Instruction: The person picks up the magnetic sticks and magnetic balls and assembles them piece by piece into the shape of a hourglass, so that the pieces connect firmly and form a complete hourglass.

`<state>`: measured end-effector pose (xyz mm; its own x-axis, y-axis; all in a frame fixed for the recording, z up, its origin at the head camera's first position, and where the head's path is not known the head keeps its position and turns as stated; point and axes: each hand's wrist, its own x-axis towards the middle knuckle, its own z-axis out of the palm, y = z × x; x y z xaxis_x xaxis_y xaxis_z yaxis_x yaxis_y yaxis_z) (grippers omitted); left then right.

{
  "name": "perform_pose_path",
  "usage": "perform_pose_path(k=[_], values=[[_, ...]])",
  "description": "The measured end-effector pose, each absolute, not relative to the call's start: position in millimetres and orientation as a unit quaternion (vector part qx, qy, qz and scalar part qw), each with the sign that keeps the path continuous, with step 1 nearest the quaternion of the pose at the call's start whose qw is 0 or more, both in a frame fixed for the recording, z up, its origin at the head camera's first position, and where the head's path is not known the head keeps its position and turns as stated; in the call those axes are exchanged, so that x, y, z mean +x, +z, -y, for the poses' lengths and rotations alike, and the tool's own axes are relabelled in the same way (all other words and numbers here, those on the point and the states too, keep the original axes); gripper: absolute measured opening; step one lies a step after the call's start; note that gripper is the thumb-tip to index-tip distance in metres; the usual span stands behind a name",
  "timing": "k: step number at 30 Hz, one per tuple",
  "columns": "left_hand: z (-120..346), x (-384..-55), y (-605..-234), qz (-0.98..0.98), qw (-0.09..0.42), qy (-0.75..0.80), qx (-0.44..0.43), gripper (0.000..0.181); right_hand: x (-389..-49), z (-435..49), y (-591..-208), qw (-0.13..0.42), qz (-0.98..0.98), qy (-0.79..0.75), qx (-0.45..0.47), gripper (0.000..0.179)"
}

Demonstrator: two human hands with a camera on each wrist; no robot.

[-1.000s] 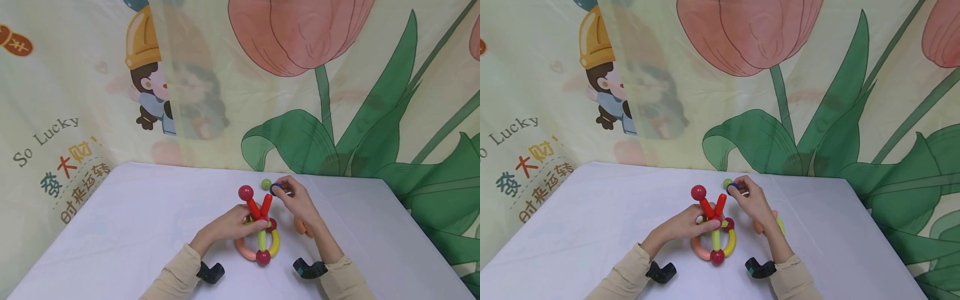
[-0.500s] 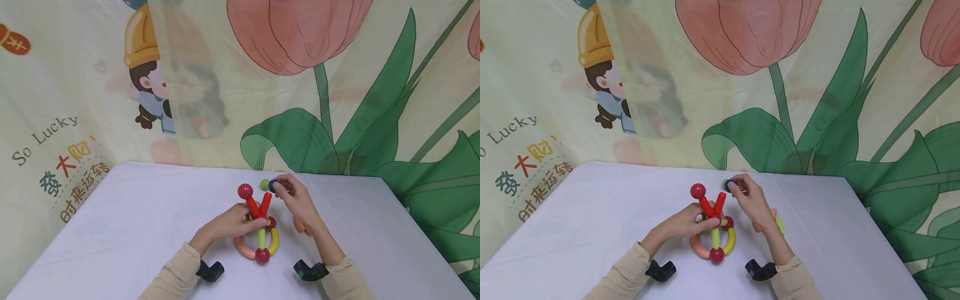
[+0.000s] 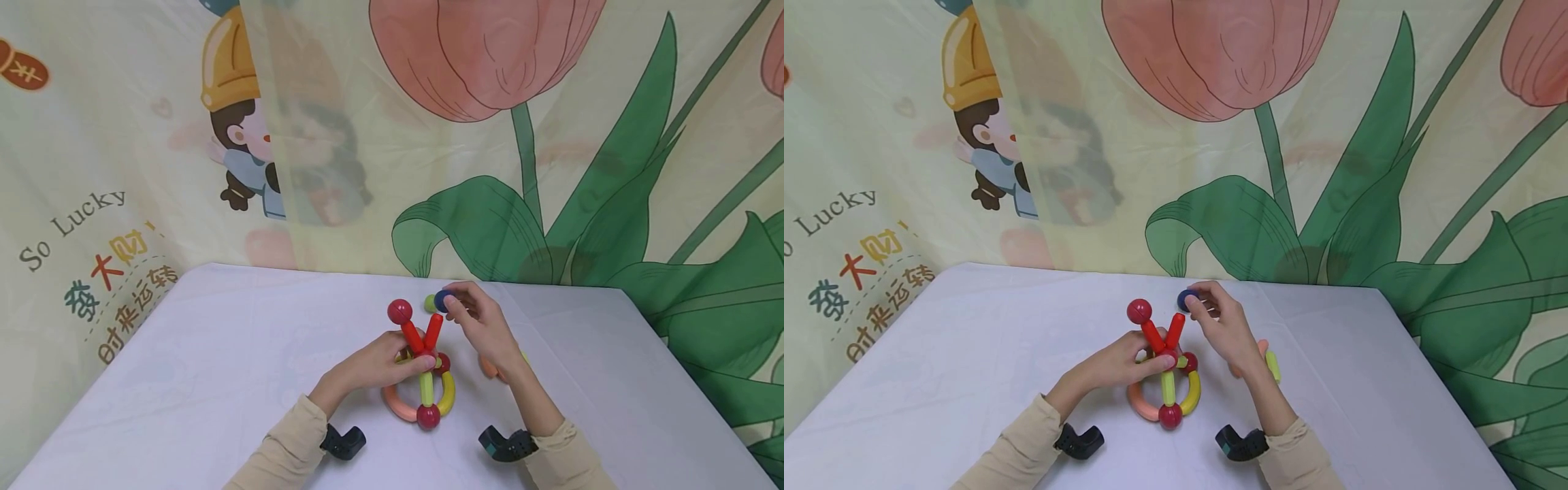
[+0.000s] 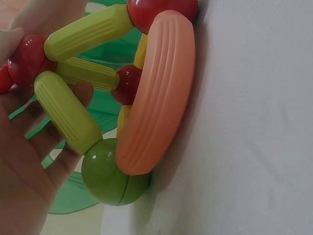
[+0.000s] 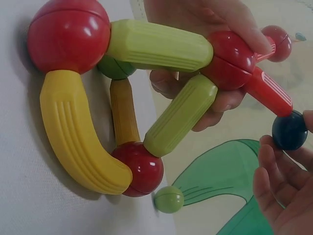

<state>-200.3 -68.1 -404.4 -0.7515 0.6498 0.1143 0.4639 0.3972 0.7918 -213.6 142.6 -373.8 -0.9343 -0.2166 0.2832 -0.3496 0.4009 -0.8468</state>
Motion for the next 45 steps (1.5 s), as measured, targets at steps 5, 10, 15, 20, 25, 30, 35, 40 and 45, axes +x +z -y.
perform_pose_path(k=[5, 10, 15, 20, 25, 30, 35, 40, 45], values=[[68, -200, -404, -0.829, 0.108, 0.434, 0.336, 0.027, -196, -134, -350, 0.048, 0.836, 0.520, 0.170, 0.032], [68, -200, -404, -0.829, 0.110, 0.434, 0.334, 0.028, -191, -132, -345, 0.041, 0.833, 0.524, 0.170, 0.031], [68, -200, -404, -0.830, 0.113, 0.434, 0.331, 0.028, -199, -137, -355, 0.039, 0.830, 0.528, 0.175, 0.031], [68, -200, -404, -0.825, 0.122, 0.442, 0.331, 0.029, -207, -140, -367, 0.041, 0.819, 0.540, 0.190, 0.032], [67, -200, -405, -0.819, 0.129, 0.450, 0.331, 0.033, -206, -139, -367, 0.048, 0.807, 0.548, 0.214, 0.031], [66, -200, -405, -0.814, 0.133, 0.457, 0.334, 0.037, -204, -139, -365, 0.048, 0.813, 0.538, 0.216, 0.033], [65, -199, -405, -0.808, 0.135, 0.463, 0.338, 0.033, -201, -141, -363, 0.043, 0.821, 0.528, 0.213, 0.036], [65, -198, -406, -0.807, 0.136, 0.473, 0.326, 0.034, -203, -142, -362, 0.034, 0.817, 0.531, 0.223, 0.037], [62, -197, -406, -0.800, 0.136, 0.487, 0.322, 0.040, -204, -145, -361, 0.026, 0.813, 0.526, 0.247, 0.036]])
